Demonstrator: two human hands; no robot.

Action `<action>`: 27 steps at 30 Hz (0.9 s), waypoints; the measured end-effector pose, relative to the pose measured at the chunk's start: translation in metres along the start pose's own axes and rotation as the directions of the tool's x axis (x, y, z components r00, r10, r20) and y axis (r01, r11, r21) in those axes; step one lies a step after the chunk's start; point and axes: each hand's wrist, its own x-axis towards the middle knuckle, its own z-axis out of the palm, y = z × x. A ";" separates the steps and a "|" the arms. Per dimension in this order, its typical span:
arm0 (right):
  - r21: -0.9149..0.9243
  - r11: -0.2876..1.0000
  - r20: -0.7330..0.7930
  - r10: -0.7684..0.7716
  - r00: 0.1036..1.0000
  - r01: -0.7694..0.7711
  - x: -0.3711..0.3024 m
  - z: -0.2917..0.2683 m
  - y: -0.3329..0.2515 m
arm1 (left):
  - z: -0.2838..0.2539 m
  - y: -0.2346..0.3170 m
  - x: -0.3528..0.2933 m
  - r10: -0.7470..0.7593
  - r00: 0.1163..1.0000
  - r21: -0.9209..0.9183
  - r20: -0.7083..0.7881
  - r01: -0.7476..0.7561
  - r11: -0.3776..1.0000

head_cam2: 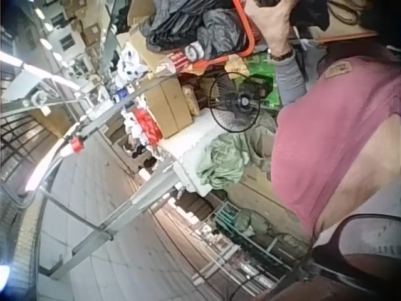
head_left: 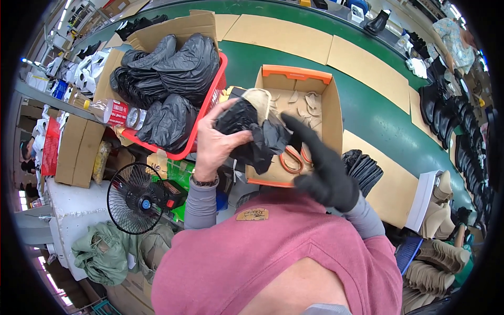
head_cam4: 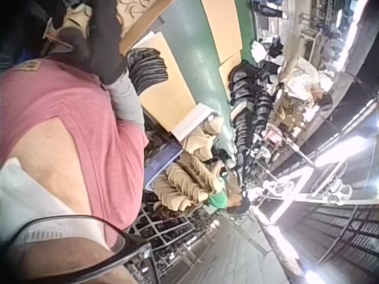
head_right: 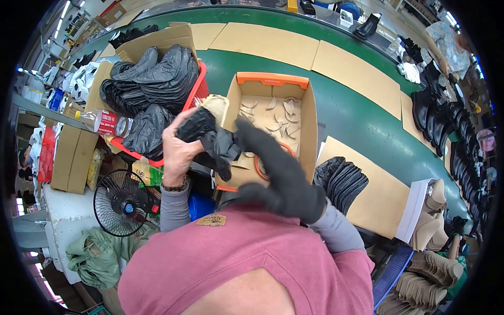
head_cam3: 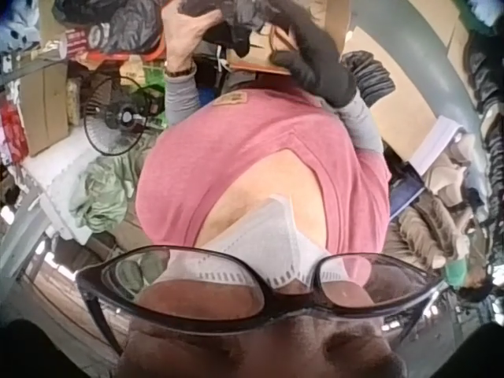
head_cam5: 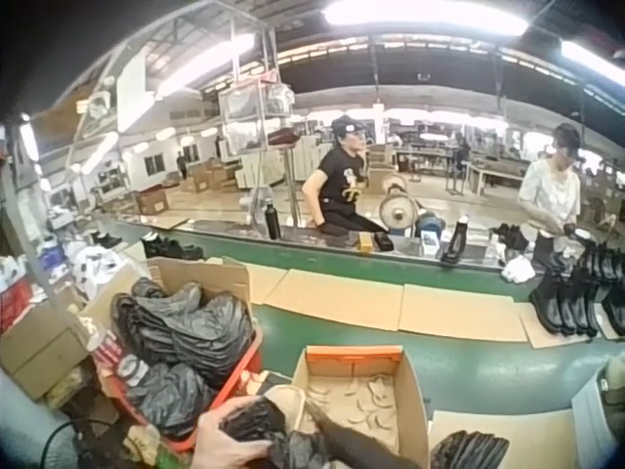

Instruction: Trim excess material from a shoe upper component using scissors at a workstation.

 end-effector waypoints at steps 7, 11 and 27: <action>-0.819 0.486 0.035 0.574 0.818 -0.306 -0.005 0.003 0.113 | -0.001 0.020 0.000 0.083 0.994 0.065 -0.065 -0.079 0.995; -0.876 0.396 0.007 0.582 0.813 -0.276 -0.001 0.020 0.129 | -0.002 0.022 -0.002 -0.017 0.999 0.145 0.028 0.013 0.989; 0.539 0.609 0.180 0.591 0.786 -0.582 -0.037 -0.068 0.022 | -0.018 0.044 -0.005 0.199 0.970 0.399 0.137 -0.238 0.885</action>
